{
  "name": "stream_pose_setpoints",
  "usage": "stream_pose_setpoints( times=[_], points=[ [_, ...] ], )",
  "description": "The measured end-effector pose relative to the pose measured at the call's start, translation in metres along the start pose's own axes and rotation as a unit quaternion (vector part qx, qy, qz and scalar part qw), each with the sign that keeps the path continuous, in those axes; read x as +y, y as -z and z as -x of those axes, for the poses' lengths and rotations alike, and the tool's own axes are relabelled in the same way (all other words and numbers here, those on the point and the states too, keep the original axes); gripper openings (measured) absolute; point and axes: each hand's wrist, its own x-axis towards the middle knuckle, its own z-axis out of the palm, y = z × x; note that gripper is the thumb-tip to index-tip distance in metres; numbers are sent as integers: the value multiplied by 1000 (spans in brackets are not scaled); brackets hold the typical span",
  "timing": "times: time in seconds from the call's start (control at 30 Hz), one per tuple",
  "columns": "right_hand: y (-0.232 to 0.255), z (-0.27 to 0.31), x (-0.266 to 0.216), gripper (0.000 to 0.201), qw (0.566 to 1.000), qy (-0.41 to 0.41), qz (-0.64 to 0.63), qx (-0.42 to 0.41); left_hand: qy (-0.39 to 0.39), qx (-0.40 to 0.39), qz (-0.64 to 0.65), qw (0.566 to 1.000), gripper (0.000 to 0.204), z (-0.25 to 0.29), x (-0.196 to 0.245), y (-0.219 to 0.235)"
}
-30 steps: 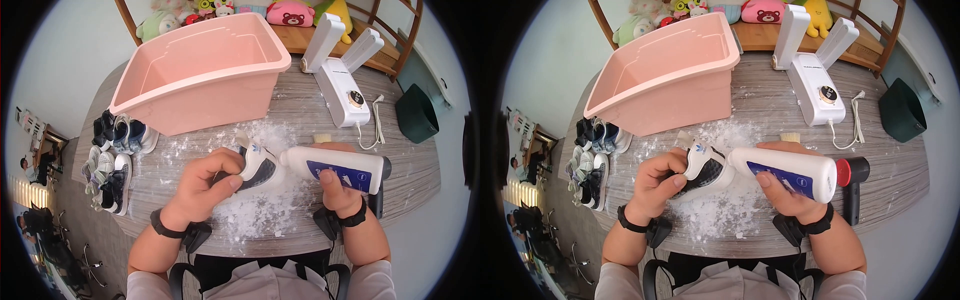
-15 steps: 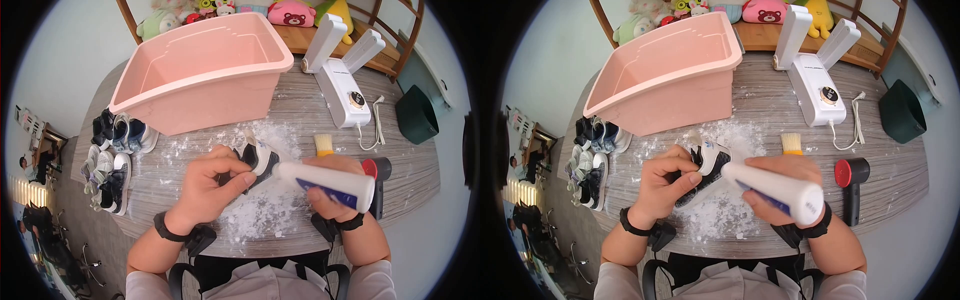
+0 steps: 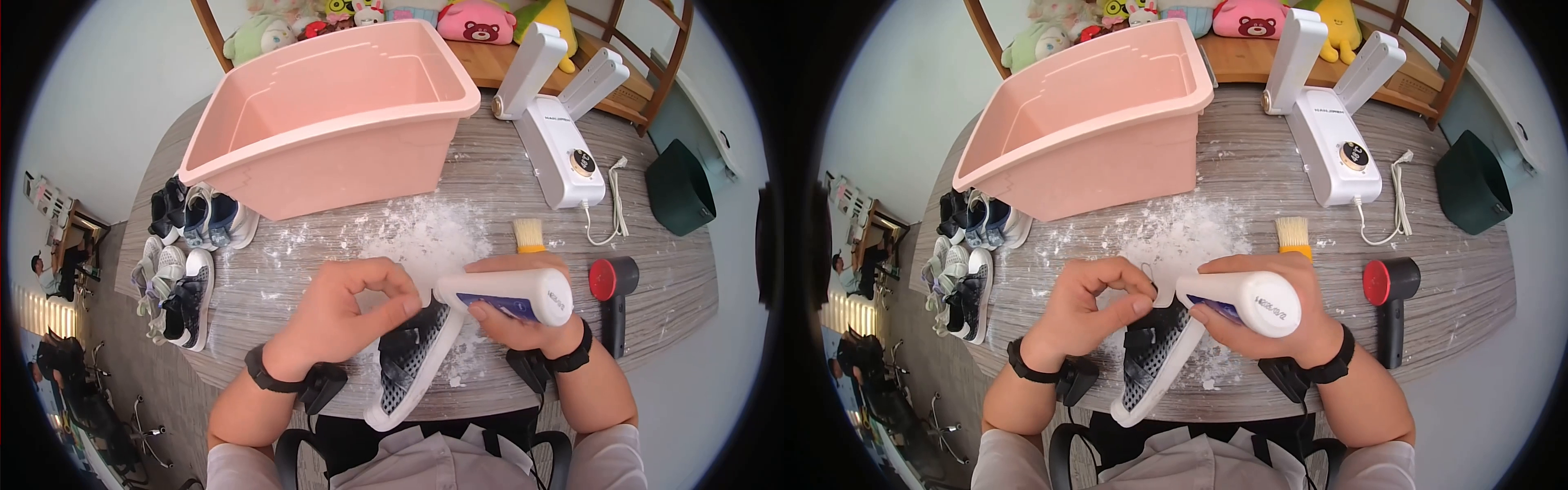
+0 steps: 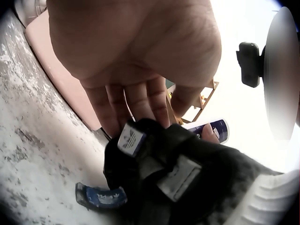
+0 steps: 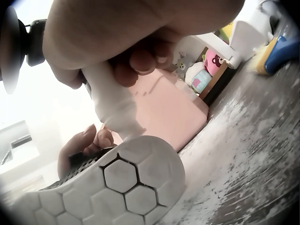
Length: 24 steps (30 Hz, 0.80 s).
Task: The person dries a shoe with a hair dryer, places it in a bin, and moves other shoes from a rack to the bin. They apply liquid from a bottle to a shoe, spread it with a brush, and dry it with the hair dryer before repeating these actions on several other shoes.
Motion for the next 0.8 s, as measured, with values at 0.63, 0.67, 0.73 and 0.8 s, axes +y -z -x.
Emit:
stream_pose_setpoints(
  times=[0.63, 0.67, 0.73, 0.8],
  points=[
    [5, 12, 0, 21, 987, -92, -130, 10, -3, -71, 123, 990, 22, 0, -11, -4],
    [5, 11, -1, 20, 981, -90, -174, -11, -4, -71, 121, 990, 22, -1, -12, -3],
    [4, 7, 2, 20, 989, -59, -135, -9, -1, -62, 134, 989, 21, -1, -16, -3],
    [2, 3, 4, 19, 999, 2, -54, -6, -4, -57, 156, 986, 19, -3, -21, -1]
  ],
)
